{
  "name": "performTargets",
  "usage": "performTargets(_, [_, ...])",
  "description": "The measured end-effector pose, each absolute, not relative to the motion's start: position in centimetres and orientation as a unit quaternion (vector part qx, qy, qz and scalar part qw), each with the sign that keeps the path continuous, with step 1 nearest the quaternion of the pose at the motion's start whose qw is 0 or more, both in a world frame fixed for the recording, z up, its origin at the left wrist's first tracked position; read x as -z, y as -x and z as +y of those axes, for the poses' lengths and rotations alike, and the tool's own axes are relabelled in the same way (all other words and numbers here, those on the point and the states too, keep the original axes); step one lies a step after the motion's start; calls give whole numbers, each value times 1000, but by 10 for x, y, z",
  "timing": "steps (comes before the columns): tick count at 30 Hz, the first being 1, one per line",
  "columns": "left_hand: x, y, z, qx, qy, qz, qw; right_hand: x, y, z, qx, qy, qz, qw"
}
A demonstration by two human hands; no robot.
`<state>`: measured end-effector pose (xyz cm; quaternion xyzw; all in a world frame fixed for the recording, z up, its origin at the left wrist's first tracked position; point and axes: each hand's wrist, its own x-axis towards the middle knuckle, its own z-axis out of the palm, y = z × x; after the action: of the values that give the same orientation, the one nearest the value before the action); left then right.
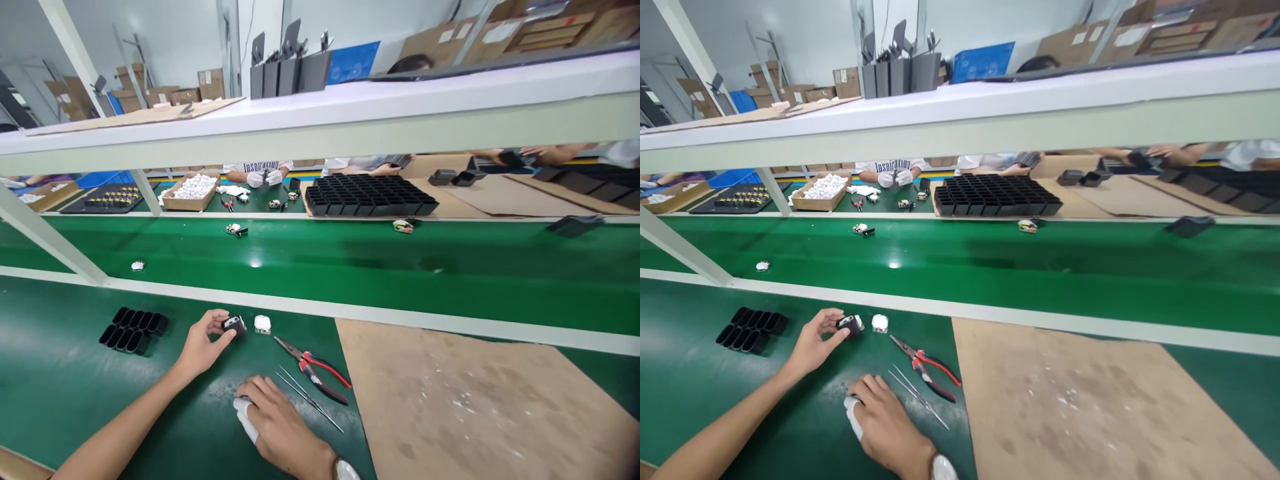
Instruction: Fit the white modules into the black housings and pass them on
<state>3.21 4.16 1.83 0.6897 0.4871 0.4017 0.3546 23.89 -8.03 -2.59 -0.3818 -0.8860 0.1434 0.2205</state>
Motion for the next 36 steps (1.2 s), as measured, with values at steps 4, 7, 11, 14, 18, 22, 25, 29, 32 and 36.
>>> performTargets(4, [-32,-37,110,-363,-748,501,241,31,-240,-82,-173,389,-871,246])
performTargets(7, [-37,-34,161,-347,-746,538,184,33,-241,-82,-188,385,-865,260])
performTargets(11, [-30,-27,196,-309,-737,586,135,35,-242,-80,-192,372,-866,272])
performTargets(14, [-18,-22,197,-280,-742,596,124,36,-242,-79,-189,366,-868,277])
performTargets(18, [-16,-2,194,-252,-761,586,114,36,-241,-78,-186,371,-866,280])
performTargets(22, [-36,42,207,-233,-753,611,81,32,-240,-80,-180,377,-865,278])
performTargets(25, [-53,84,223,-211,-719,660,48,31,-239,-81,-179,384,-863,273])
performTargets(29, [-61,127,238,-169,-665,727,23,33,-238,-81,-183,394,-858,274])
performTargets(32, [-58,139,242,-138,-645,751,32,35,-238,-81,-186,395,-858,270])
performTargets(36, [-56,131,246,-123,-651,748,50,34,-239,-81,-190,395,-857,270])
